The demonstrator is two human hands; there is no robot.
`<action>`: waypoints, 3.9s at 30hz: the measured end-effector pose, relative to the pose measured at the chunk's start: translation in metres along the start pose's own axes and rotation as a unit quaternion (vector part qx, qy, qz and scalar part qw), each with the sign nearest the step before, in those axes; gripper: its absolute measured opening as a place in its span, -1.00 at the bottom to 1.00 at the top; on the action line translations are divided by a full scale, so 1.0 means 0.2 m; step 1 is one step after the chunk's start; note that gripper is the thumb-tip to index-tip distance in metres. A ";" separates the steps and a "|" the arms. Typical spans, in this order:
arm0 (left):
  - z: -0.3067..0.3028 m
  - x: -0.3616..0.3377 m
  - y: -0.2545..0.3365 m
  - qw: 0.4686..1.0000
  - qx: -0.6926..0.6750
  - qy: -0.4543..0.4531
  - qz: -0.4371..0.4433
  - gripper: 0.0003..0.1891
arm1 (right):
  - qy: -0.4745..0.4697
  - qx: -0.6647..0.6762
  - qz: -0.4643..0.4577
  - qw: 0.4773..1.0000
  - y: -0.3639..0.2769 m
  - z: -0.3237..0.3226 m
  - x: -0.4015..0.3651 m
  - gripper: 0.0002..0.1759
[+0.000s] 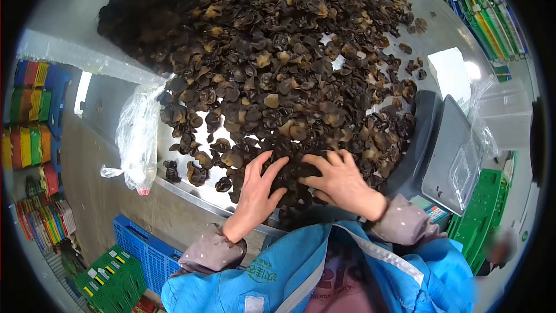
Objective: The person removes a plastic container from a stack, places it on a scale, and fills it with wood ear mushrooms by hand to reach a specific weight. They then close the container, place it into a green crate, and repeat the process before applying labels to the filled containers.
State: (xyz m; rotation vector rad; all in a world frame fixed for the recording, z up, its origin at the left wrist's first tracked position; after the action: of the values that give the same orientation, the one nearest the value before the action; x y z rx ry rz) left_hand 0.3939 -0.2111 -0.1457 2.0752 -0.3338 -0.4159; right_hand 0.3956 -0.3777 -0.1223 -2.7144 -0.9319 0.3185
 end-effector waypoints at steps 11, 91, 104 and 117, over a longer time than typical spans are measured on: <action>-0.18 0.17 -0.15 0.994 0.007 0.108 -0.032 -0.08 | 0.208 0.178 0.341 0.899 0.92 -0.03 0.17 -0.21; 1.34 0.49 1.53 0.933 -0.003 -0.159 0.322 -0.48 | 0.401 0.205 0.425 0.785 0.94 -0.54 -2.04 -0.53; 1.17 0.27 1.21 0.623 -0.702 -0.276 -0.208 -0.48 | 0.248 0.149 0.218 0.932 0.45 -0.74 -1.37 -0.39; 0.39 0.46 0.79 0.906 0.376 0.157 0.111 -0.53 | 0.362 -0.044 0.405 0.838 0.82 -0.64 -1.89 -0.54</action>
State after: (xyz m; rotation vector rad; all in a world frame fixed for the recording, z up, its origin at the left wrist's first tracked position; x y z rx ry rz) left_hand 0.4337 -0.3876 -0.0621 2.7585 -0.5922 0.2402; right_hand 0.2337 -0.7614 -0.0054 -2.7696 0.4365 -0.6041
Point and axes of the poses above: each hand's wrist, its own x-axis towards the middle knuckle, its own z-axis out of the palm, y = z × x, the point moved 5 cm from there along x, towards the middle knuckle, and after that the axes turned 8 degrees about -x, right-handed, at the moved point
